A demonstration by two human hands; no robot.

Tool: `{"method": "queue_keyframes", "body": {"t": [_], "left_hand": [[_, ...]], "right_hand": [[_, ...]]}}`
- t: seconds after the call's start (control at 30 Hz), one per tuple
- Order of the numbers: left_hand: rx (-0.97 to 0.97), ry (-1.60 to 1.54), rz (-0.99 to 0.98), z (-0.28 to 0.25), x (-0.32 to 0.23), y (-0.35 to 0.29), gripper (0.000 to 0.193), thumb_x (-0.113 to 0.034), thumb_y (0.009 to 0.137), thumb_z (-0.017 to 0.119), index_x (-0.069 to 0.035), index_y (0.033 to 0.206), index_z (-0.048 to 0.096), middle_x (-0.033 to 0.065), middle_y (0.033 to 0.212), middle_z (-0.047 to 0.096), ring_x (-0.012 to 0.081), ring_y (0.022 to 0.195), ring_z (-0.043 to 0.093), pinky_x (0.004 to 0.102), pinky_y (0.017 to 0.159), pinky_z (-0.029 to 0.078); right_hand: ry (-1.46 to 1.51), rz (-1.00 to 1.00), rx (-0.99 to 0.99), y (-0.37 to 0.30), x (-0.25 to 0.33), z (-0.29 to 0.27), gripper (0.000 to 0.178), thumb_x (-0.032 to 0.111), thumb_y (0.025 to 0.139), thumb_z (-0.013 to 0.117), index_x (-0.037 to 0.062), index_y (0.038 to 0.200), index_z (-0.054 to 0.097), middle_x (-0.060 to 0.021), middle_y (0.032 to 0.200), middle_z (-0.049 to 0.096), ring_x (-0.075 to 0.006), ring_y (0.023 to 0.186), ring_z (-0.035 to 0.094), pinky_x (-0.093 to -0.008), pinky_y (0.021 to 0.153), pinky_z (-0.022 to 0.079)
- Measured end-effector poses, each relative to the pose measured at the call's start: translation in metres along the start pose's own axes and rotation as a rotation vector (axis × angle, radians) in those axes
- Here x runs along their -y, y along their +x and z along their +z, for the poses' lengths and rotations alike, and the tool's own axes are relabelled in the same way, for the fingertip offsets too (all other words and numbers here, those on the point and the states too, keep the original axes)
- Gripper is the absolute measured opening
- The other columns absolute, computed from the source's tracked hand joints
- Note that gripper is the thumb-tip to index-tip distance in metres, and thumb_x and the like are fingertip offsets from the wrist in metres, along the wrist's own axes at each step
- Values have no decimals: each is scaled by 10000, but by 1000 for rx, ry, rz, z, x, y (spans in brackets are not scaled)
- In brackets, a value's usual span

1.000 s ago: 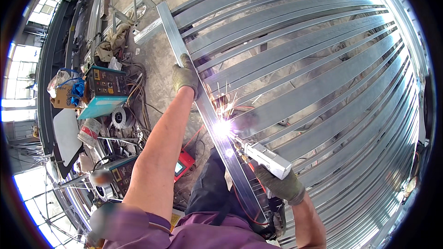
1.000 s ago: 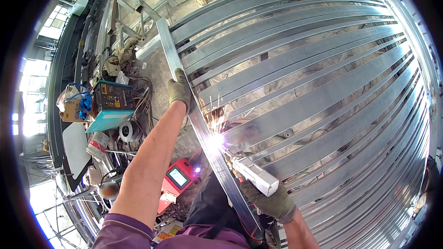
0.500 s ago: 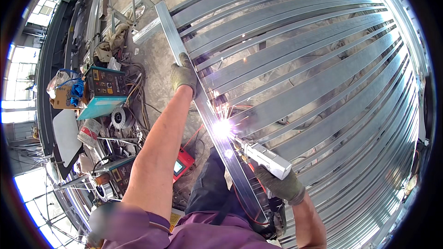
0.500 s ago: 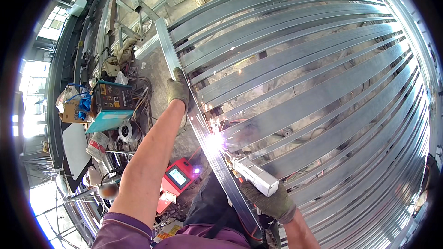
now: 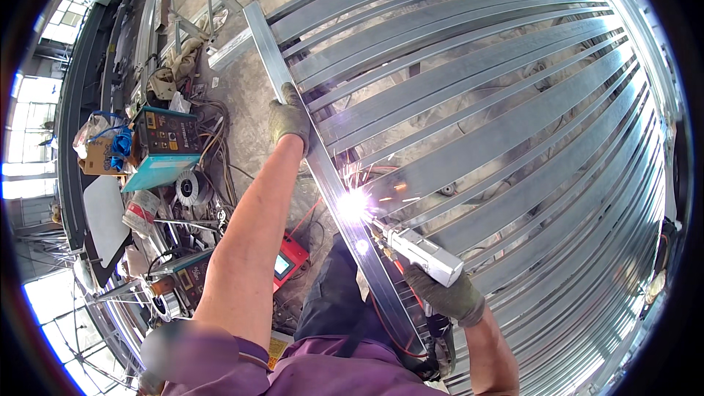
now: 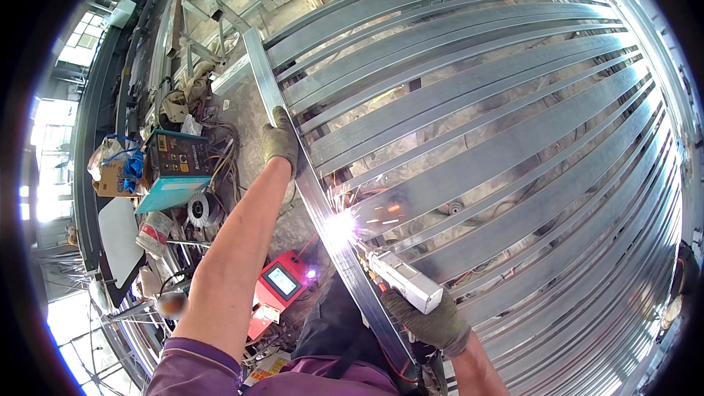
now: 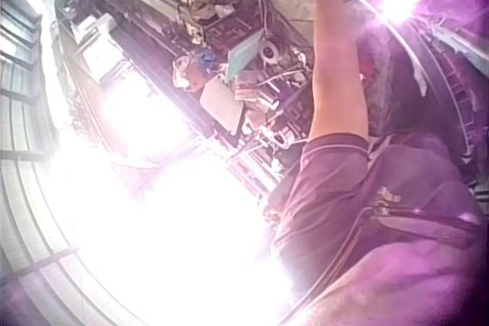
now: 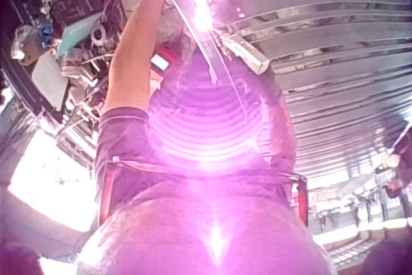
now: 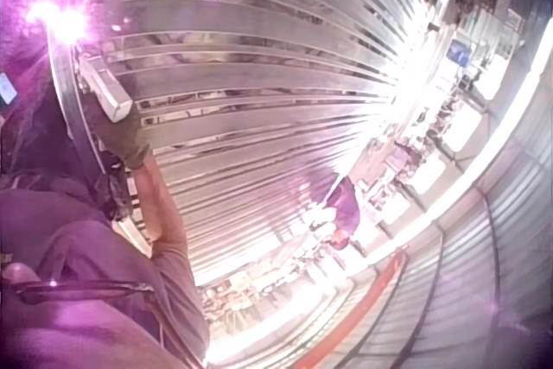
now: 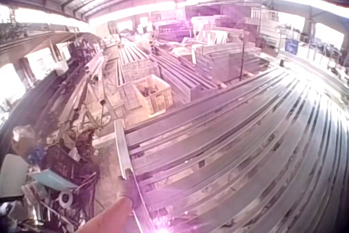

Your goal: The person welds a metal frame using a handheld welding torch. They move the torch along the joints of the frame, creating sparks and fusing the metal pieces together.

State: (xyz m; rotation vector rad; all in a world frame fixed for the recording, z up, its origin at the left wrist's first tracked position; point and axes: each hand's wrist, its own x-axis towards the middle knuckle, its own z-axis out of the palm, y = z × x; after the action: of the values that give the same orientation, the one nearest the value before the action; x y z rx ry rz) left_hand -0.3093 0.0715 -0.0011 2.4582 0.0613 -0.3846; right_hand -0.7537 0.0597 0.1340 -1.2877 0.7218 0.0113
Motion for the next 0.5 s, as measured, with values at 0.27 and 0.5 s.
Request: {"method": "queue_keyframes", "body": {"t": [0.27,0.5], "left_hand": [[1,-13,-2,-4,-4,-5,842,-706,1076,389,37,1405,608,317,1380,688,484,1328,640,528,1124,492],[2,0,-9,-6,-10,-10,846,-718,1077,380,25,1417,597,304,1372,693,480,1298,656,525,1099,504]], "right_hand": [[65,23,-2,-1,-2,2,448,154,1013,805,-18,1406,677,-121,1288,783,-154,1142,747,-314,949,608],[91,-23,-28,-3,-13,4,438,136,1006,808,-11,1400,686,-123,1294,783,-155,1143,749,-313,952,609]]}}
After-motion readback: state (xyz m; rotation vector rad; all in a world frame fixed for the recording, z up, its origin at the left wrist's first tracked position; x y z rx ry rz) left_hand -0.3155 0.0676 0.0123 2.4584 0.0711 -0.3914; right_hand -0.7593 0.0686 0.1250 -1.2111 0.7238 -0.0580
